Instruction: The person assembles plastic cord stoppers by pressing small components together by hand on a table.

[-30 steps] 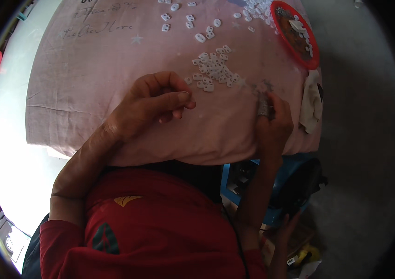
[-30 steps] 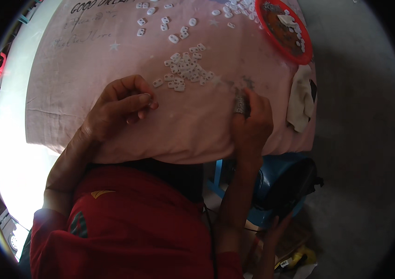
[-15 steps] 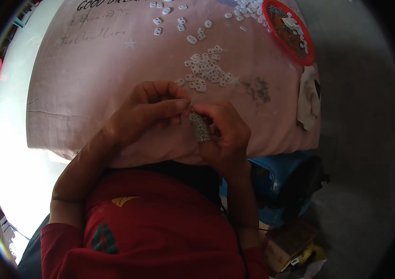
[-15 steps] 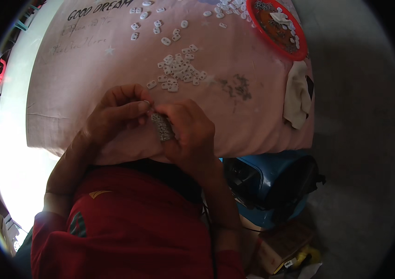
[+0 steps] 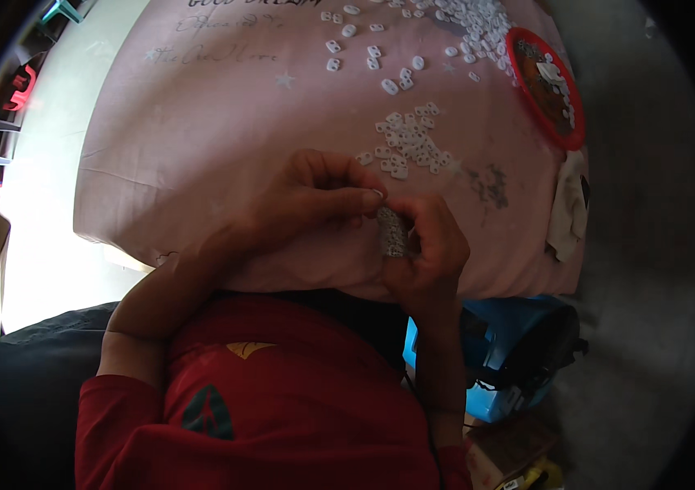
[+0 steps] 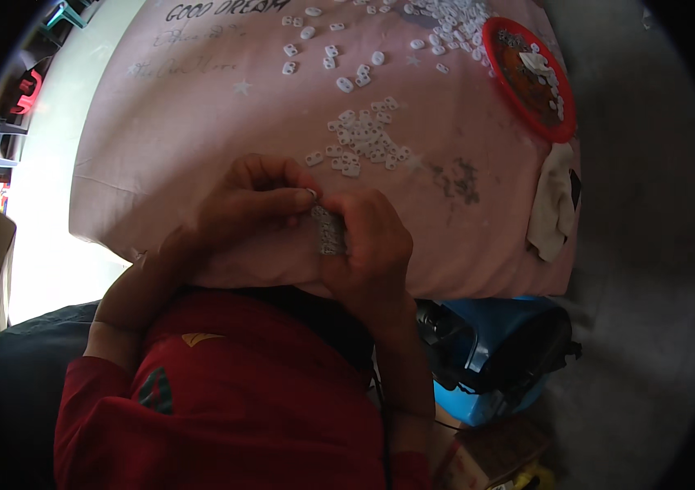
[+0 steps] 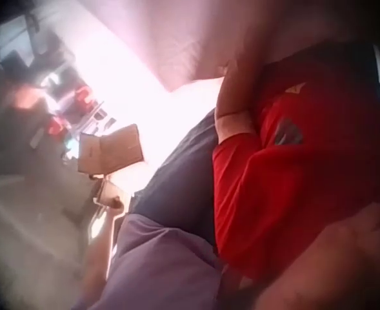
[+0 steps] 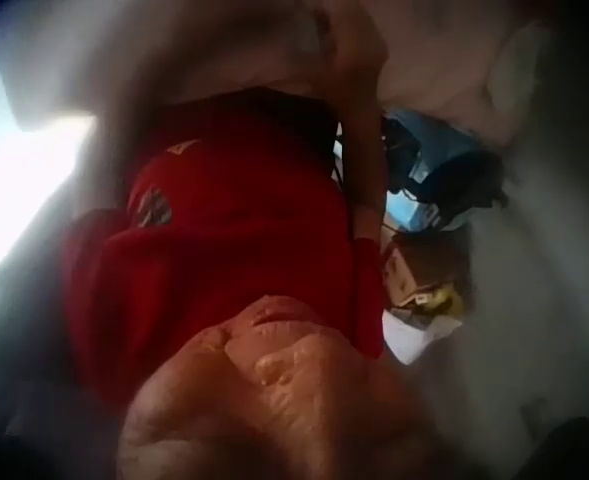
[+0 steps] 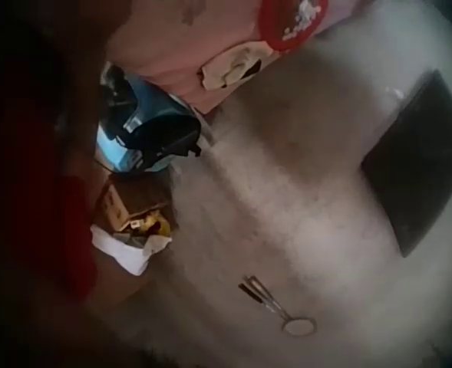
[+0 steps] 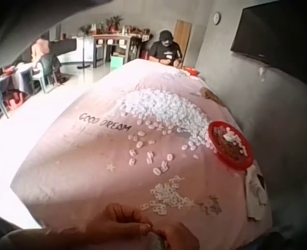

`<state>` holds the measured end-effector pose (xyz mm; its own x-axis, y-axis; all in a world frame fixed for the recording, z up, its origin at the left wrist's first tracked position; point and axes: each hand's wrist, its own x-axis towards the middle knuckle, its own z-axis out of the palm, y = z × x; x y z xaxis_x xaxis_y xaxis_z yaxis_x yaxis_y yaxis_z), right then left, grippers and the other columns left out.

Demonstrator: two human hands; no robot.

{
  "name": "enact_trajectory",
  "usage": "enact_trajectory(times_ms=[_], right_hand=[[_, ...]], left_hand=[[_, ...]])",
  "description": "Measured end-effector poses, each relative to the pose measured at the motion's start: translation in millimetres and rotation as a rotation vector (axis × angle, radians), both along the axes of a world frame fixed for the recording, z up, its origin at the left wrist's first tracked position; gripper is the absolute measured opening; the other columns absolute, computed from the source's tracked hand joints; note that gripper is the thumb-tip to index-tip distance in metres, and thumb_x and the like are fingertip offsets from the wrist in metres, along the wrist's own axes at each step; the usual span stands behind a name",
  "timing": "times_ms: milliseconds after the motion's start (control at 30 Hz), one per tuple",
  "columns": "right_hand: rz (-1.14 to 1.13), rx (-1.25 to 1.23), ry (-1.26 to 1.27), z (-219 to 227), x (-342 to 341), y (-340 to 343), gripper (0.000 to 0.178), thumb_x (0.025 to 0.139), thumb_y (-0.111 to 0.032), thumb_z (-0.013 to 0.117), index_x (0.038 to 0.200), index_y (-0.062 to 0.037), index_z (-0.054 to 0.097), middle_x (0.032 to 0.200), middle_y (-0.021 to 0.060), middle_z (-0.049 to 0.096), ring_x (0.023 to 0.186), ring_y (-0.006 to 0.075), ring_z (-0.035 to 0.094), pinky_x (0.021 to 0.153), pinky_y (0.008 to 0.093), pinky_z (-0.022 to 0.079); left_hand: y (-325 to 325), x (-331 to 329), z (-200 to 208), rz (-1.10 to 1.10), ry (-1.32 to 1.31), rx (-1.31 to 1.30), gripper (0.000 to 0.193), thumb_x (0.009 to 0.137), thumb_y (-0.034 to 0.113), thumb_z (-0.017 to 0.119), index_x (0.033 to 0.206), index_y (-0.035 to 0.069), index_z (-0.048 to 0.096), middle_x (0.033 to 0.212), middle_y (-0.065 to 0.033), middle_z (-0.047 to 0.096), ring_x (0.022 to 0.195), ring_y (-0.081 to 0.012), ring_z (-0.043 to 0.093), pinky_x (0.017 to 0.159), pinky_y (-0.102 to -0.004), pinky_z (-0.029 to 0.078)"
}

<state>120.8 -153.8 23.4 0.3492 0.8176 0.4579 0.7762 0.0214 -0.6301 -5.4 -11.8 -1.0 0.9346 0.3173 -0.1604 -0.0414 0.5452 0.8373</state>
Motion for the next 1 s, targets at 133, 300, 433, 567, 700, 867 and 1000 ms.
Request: enact_trajectory(times_ms=[133, 300, 433, 567, 700, 867, 1000], right_hand=[[0.057, -0.052, -0.04, 5, 6, -3, 0.022, 0.068, -0.004, 0.06, 0.09, -0.0029, 0.058, 0.076, 0.0089, 0.052, 0.063, 0.021, 0.053, 0.056, 0.0302, 0.041], [0.08, -0.083, -0.044, 17, 7, -1, 0.024, 0.068, 0.001, 0.051, 0.091, -0.0021, 0.057, 0.076, 0.009, 0.05, 0.063, 0.0202, 0.052, 0.056, 0.03, 0.04], [0.018, -0.114, 0.008, 18, 5, -4, 0.024, 0.069, 0.002, 0.05, 0.092, -0.0024, 0.057, 0.076, 0.0064, 0.051, 0.065, 0.0163, 0.052, 0.057, 0.0286, 0.041], [0.006, -0.073, 0.044, 16, -1, -7, 0.02, 0.075, 0.003, 0.053, 0.094, -0.0017, 0.057, 0.082, 0.0057, 0.056, 0.069, 0.013, 0.054, 0.063, 0.0254, 0.044], [-0.061, -0.142, 0.131, 20, -7, -10, 0.015, 0.081, 0.002, 0.054, 0.096, -0.0008, 0.057, 0.084, 0.0055, 0.058, 0.072, 0.0108, 0.056, 0.067, 0.0237, 0.046], [-0.043, -0.005, 0.333, 10, -8, -12, 0.012, 0.081, 0.003, 0.058, 0.093, -0.0003, 0.058, 0.079, 0.003, 0.056, 0.063, 0.0078, 0.049, 0.058, 0.0223, 0.042], [-0.023, 0.031, 0.317, 9, -10, -9, 0.013, 0.081, 0.003, 0.058, 0.093, -0.0004, 0.058, 0.079, 0.0036, 0.056, 0.063, 0.008, 0.05, 0.058, 0.0219, 0.042]], left_hand=[[-2, 1, 5, 0.002, 0.009, 0.033, 0.014, 0.088, 0.011, 0.067, 0.098, 0.001, 0.066, 0.083, -0.0011, 0.066, 0.072, -0.0052, 0.059, 0.064, -0.0193, 0.047], [0, -1, 6, -0.002, 0.053, 0.009, 0.021, 0.086, 0.012, 0.069, 0.104, 0.0, 0.067, 0.088, -0.0035, 0.069, 0.073, -0.0059, 0.062, 0.063, -0.0192, 0.048], [-1, -2, 9, -0.006, 0.037, 0.006, 0.023, 0.086, 0.012, 0.069, 0.106, 0.0, 0.067, 0.089, -0.0028, 0.069, 0.071, -0.006, 0.063, 0.06, -0.0187, 0.047], [-2, -3, 15, 0.027, 0.085, 0.003, 0.021, 0.086, 0.012, 0.069, 0.104, 0.002, 0.067, 0.088, -0.0032, 0.07, 0.07, -0.0066, 0.063, 0.057, -0.0181, 0.046], [-5, -5, 20, 0.026, 0.1, -0.064, 0.019, 0.086, 0.013, 0.069, 0.102, 0.004, 0.068, 0.088, -0.0039, 0.069, 0.069, -0.0073, 0.063, 0.055, -0.0183, 0.045], [-7, -5, 23, 0.008, 0.091, -0.182, 0.015, 0.087, 0.012, 0.067, 0.1, 0.004, 0.067, 0.086, -0.0063, 0.07, 0.066, -0.009, 0.064, 0.05, -0.0176, 0.043], [-9, -6, 24, 0.023, 0.08, -0.134, 0.016, 0.086, 0.012, 0.069, 0.1, 0.005, 0.069, 0.082, -0.0022, 0.068, 0.064, -0.0063, 0.059, 0.05, -0.018, 0.04]])
